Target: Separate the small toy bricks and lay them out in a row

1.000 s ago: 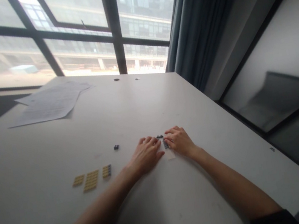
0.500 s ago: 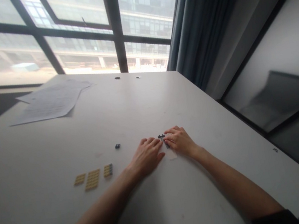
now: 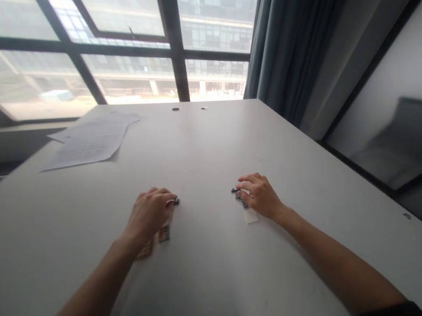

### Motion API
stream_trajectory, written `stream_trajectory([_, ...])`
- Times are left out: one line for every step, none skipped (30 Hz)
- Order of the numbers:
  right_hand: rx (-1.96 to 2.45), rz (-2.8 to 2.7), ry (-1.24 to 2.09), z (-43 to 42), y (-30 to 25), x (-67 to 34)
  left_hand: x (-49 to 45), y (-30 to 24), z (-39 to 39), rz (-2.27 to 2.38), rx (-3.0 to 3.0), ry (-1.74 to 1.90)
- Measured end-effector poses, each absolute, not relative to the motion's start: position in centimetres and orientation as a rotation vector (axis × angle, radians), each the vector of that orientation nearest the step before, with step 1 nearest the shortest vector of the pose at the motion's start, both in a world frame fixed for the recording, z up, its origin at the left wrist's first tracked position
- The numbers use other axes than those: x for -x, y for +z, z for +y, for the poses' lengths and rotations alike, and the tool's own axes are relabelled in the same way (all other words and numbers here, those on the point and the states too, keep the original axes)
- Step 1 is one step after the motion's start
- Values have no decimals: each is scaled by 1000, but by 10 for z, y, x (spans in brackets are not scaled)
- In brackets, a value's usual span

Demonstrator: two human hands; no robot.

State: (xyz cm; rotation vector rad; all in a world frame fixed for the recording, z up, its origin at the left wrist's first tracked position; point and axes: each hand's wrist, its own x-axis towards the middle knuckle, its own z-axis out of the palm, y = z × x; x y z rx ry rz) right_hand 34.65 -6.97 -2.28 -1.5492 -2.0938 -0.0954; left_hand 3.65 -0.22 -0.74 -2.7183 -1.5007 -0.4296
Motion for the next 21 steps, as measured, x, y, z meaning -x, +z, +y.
stream_trajectory([1549, -2082, -100, -70, -23, -347, -37, -10, -2, -1494, 2741, -403])
stream_trajectory([1552, -2070, -104, -72, -23, -348, -39, -12, -2, -1485, 2760, -392])
stream_trajectory([1558, -2057, -111, -74, -23, -351, -43, -13, -2, -1479, 2774, -394])
stream_trajectory([1567, -2040, -119, -76, -23, -355, -48, -14, -2, -1475, 2786, -404])
stream_trajectory([1579, -2021, -128, -79, -24, -359, -53, -15, -1, -1472, 2800, -414])
stream_trajectory([1593, -2001, -138, -82, -25, -363, -60, -15, 1, -1470, 2816, -426])
stream_trajectory([1605, -1982, -147, -85, -26, -368, -69, -15, 3, -1473, 2831, -440])
stream_trajectory([1614, -1966, -154, -88, -27, -371, -78, -16, 6, -1479, 2848, -457])
stream_trajectory([1619, -1949, -160, -91, -29, -375, -89, -16, 9, -1491, 2864, -475])
stream_trajectory([1623, -1930, -165, -94, -30, -377, -101, -17, 13, -1509, 2880, -494])
stream_trajectory([1625, -1907, -170, -96, -32, -378, -113, -17, 17, -1530, 2895, -513])
stream_trajectory([1628, -1885, -175, -98, -33, -379, -126, -18, 20, -1551, 2912, -530])
stream_trajectory([1632, -1865, -180, -100, -34, -379, -139, -19, 23, -1564, 2933, -546])
stream_trajectory([1638, -1846, -186, -101, -35, -379, -151, -21, 26, -1566, 2955, -566])
stream_trajectory([1644, -1831, -194, -102, -36, -378, -162, -22, 28, -1562, 2972, -592])
stream_trajectory([1651, -1819, -202, -102, -37, -377, -172, -23, 29, -1557, 2986, -618])
stream_trajectory([1656, -1807, -210, -102, -38, -376, -180, -24, 29, -1550, 2997, -646])
stream_trajectory([1660, -1795, -216, -102, -39, -376, -187, -25, 29, -1543, 3007, -674])
stream_trajectory([1660, -1784, -219, -101, -40, -375, -191, -27, 29, -1535, 3017, -702])
stream_trajectory([1657, -1776, -217, -101, -41, -375, -194, -27, 28, -1526, 3024, -732])
stream_trajectory([1650, -1769, -213, -100, -42, -374, -194, -28, 26, -1517, 3029, -767])
